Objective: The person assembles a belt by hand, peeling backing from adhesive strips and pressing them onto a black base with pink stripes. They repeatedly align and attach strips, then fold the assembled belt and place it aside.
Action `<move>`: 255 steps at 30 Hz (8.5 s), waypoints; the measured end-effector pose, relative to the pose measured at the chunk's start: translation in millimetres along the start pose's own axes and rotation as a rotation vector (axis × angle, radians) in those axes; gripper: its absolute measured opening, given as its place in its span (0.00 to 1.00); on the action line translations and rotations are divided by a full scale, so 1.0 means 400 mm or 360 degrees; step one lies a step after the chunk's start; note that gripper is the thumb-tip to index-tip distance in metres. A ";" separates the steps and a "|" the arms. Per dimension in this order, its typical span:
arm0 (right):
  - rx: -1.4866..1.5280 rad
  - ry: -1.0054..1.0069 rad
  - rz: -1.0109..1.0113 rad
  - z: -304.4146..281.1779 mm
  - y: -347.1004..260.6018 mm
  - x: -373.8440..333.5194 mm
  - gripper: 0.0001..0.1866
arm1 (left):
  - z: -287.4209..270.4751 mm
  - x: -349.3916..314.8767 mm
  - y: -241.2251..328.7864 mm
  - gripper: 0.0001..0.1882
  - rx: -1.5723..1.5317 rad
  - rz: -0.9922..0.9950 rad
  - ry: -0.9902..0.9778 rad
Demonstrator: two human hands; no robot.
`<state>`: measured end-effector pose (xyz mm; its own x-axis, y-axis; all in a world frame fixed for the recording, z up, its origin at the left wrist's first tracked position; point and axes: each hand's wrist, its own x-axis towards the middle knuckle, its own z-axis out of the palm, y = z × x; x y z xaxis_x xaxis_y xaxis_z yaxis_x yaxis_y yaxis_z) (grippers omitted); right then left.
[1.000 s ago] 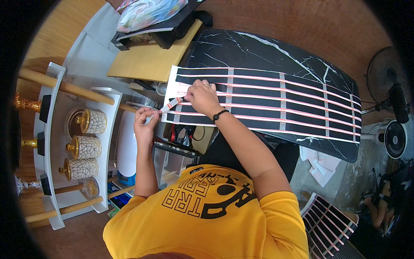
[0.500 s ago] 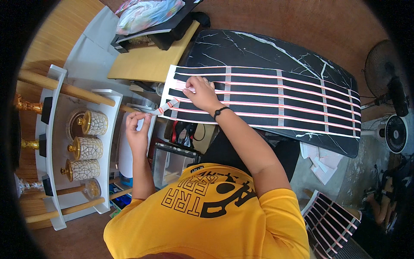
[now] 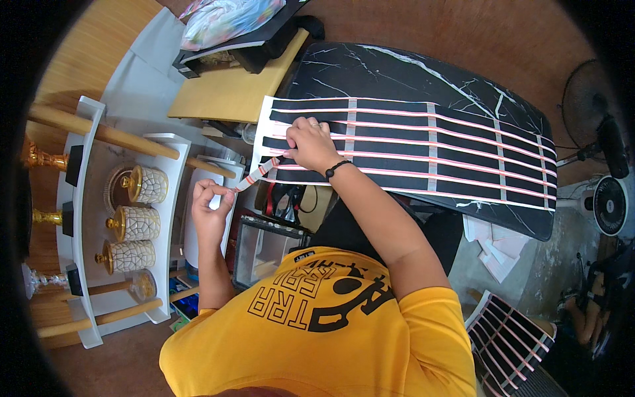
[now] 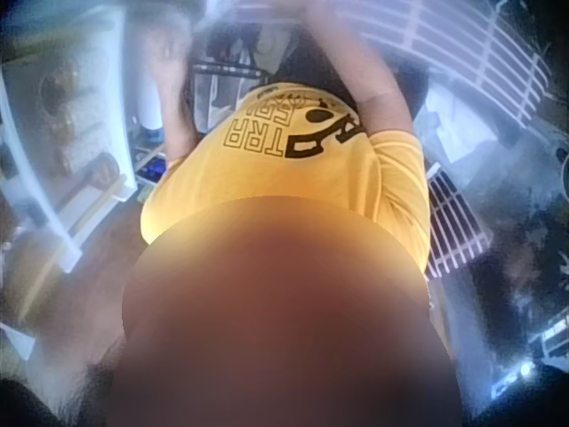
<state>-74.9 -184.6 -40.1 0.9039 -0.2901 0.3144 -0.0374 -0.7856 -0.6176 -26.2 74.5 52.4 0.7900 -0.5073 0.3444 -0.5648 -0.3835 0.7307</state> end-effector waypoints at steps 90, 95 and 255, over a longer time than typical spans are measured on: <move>-0.0247 -0.0027 -0.0330 0.040 -0.004 -0.051 0.13 | -0.172 -1.132 -0.762 0.08 0.0258 -0.3040 0.0999; -0.0278 -0.0033 -0.0350 0.037 -0.006 -0.048 0.14 | -0.150 -1.205 -0.795 0.11 -0.0083 -0.3226 0.1361; 0.0334 0.0847 0.0581 -0.195 0.238 -0.039 0.06 | 0.674 0.580 0.104 0.13 -0.0084 0.0675 -0.1525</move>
<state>-125.7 -297.7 -47.5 0.5142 -0.7882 0.3380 -0.1680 -0.4791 -0.8615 69.4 -267.2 3.9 -0.0027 -0.9999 -0.0160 -0.7219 -0.0092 0.6920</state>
